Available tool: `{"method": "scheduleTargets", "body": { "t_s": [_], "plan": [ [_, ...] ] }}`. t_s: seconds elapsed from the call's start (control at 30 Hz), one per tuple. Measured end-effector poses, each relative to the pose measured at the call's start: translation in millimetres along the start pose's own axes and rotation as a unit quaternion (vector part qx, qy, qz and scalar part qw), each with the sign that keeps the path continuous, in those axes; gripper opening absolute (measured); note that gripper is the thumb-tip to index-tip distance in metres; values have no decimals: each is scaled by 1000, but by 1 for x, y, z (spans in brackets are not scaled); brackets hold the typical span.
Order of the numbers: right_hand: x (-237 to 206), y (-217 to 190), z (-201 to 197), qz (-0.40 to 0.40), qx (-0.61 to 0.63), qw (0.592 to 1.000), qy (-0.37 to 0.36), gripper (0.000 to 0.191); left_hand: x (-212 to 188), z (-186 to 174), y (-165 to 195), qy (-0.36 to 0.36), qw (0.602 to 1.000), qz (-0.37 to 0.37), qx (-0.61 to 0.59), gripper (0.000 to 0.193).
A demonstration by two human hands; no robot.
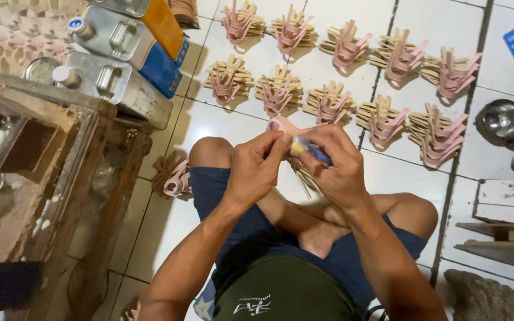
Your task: The person sits on the floor and repeatedly applies a yellow liquid from a small metal bowl to bundles of wooden clothespins using a toothbrush. They handle the clothespins one at a time, brush the liquid onto the wooden parts, and place them back on the floor.
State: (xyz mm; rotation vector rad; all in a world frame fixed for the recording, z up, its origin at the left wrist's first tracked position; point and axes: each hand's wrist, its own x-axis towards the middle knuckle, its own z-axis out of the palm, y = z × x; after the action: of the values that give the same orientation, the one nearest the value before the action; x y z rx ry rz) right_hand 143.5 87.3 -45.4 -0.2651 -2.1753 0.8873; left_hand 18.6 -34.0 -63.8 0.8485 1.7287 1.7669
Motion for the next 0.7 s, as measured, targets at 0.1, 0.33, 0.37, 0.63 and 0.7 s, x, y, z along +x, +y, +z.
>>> {"method": "scheduleTargets", "body": {
  "t_s": [0.1, 0.33, 0.37, 0.63, 0.7],
  "plan": [
    [-2, -4, -10, 31, 22, 998, -54, 25, 1, 12, 5, -17, 999, -42, -25, 21],
    [-17, -26, -42, 140, 78, 985, -63, 22, 14, 10, 21, -44, 999, -12, -29, 20],
    [-17, -27, -46, 127, 98, 986, -52, 22, 9, 9, 24, -50, 999, 21, -2, 20],
    [-11, -21, -45, 178, 150, 973, 3, 23, -7, 8, 40, -73, 990, 101, 70, 20],
    [-12, -20, -43, 195, 128, 972, 7, 22, -7, 8, 41, -80, 990, 89, 74, 20]
  ]
}}
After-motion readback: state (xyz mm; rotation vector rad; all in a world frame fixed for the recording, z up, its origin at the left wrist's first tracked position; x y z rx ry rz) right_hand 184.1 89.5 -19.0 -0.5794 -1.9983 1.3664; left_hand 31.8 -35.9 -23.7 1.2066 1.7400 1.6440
